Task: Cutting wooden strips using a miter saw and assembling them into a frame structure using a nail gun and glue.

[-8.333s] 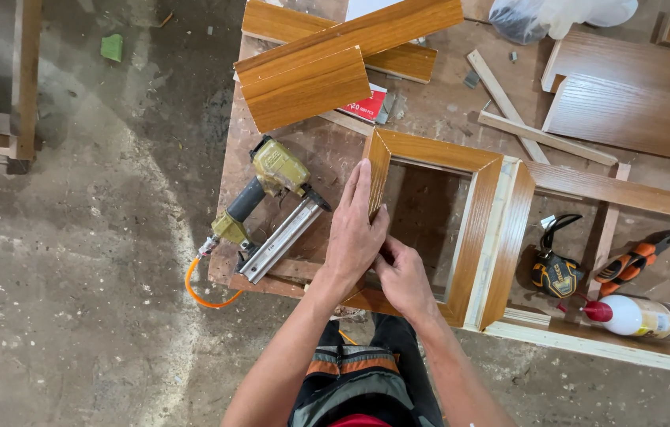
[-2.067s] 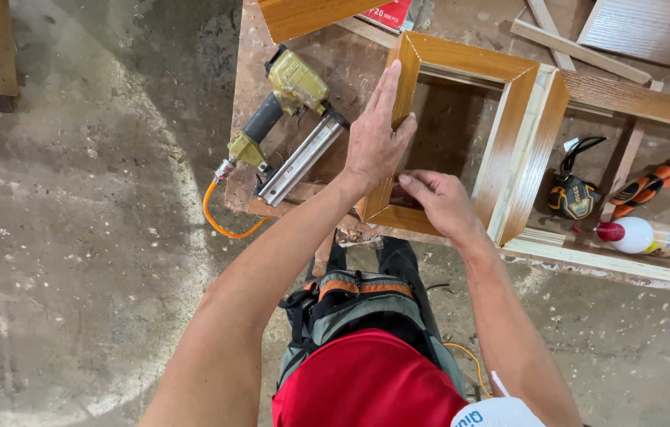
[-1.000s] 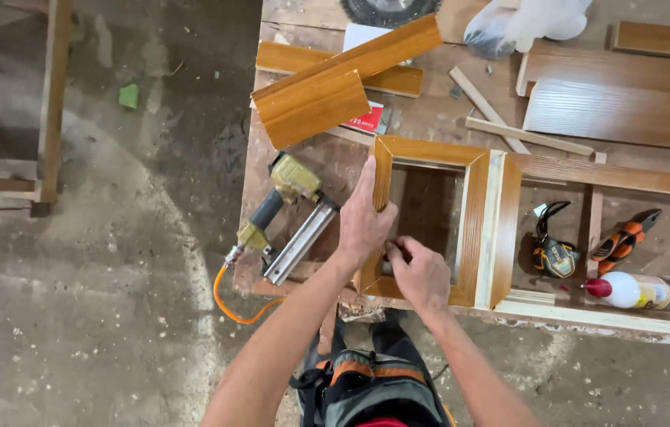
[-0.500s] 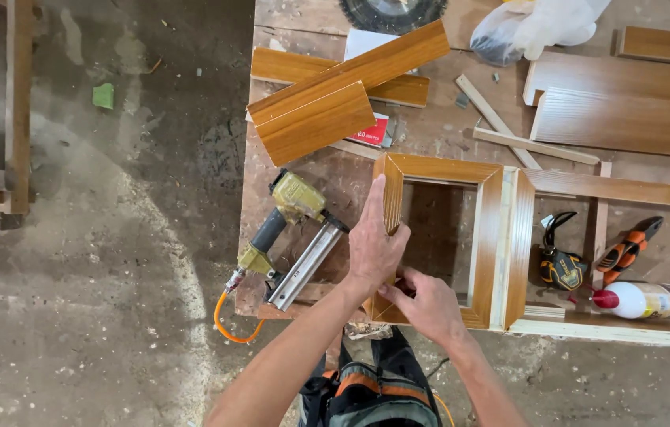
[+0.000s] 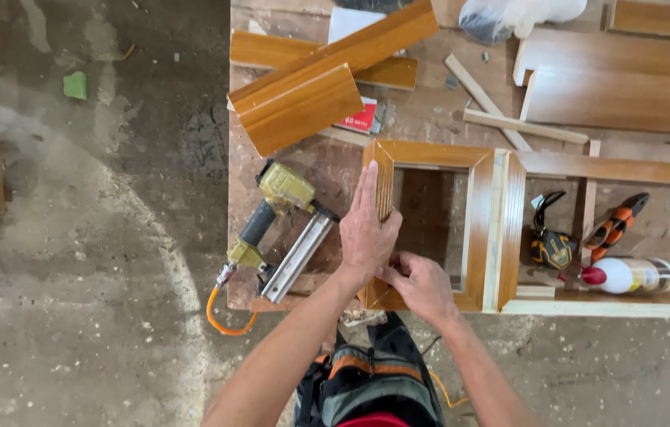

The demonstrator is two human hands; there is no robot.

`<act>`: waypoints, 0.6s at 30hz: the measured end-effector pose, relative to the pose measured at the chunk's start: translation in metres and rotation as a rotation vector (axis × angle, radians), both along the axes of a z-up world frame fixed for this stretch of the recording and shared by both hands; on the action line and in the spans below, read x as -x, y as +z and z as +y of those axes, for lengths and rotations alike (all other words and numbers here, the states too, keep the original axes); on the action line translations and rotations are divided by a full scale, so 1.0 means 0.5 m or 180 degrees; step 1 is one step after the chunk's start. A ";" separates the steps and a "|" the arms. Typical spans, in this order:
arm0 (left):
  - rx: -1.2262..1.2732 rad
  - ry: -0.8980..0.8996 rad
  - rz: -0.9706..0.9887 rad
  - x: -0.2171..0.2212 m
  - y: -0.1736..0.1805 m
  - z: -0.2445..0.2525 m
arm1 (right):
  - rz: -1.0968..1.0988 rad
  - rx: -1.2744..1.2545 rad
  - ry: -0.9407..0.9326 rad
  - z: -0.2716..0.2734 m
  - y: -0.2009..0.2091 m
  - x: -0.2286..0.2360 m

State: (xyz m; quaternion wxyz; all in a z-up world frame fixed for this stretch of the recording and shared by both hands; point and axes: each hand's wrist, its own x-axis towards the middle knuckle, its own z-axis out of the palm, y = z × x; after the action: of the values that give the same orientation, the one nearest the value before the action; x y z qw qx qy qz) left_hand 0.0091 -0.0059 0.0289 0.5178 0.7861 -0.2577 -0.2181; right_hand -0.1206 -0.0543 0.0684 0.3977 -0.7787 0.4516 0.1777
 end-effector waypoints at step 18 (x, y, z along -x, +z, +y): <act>0.0219 -0.0050 -0.0245 0.013 -0.046 0.002 | -0.0644 -0.0757 -0.0372 -0.018 -0.007 0.027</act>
State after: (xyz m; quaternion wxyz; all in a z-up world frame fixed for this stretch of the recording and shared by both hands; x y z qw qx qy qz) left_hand 0.0026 -0.0049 0.0057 0.5325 0.7736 -0.2909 -0.1827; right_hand -0.1340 -0.0635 0.0648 0.5402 -0.7124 0.4295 0.1272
